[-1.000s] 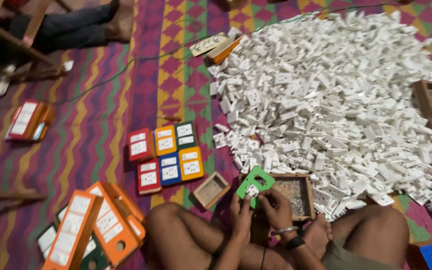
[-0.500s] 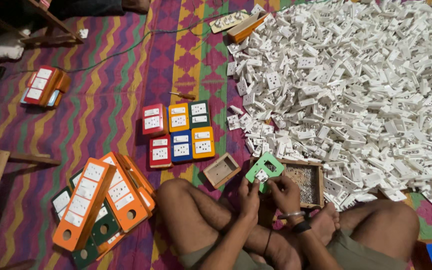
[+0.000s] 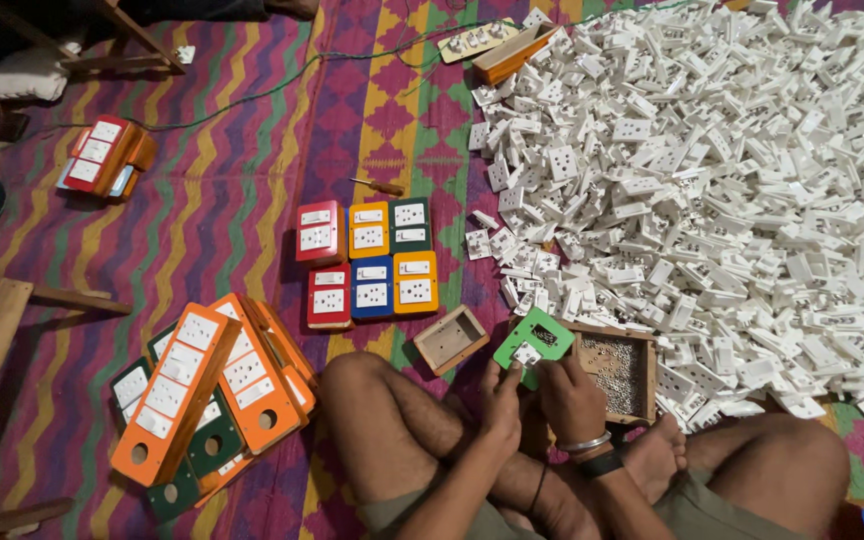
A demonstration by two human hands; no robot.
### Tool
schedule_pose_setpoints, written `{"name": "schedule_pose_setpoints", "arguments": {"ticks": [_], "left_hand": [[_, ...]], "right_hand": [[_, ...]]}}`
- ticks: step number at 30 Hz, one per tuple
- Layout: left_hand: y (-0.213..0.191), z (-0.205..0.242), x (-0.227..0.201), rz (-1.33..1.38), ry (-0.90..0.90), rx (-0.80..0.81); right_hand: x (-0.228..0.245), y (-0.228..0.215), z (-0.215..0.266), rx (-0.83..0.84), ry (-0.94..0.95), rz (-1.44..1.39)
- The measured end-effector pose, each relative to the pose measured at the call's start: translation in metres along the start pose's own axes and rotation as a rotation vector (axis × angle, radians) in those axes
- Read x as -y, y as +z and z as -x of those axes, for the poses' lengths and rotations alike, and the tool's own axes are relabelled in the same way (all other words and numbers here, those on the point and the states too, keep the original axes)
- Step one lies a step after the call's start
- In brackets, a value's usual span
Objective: The person sits on a patterned mat and assembles small electrical components, likely socket outlets, by inserting metal pins into white plastic frames. They handle multiple colored frames, including red and green, and place the assembled units into a wooden box.
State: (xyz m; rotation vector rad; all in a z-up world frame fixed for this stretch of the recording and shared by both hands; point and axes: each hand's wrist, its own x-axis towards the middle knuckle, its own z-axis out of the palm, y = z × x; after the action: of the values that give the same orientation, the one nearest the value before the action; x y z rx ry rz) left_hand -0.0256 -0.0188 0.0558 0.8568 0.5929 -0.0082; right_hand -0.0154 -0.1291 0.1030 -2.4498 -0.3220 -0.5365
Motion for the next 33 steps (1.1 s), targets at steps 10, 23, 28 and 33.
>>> {"name": "schedule_pose_setpoints", "arguments": {"ticks": [10,23,28,33], "left_hand": [[0.01,0.011,-0.012,0.019,-0.067,-0.017],[0.006,0.012,-0.008,0.051,-0.119,0.024],[0.007,0.01,-0.005,0.061,-0.1,0.042],[0.003,0.007,-0.005,0.09,-0.131,0.04]], "right_hand": [[0.01,-0.013,-0.003,0.02,0.011,0.001],[-0.005,-0.004,-0.007,0.122,0.278,-0.268],[-0.006,-0.003,-0.004,0.051,0.248,-0.297],[-0.002,-0.003,-0.008,0.059,0.268,-0.298]]}}
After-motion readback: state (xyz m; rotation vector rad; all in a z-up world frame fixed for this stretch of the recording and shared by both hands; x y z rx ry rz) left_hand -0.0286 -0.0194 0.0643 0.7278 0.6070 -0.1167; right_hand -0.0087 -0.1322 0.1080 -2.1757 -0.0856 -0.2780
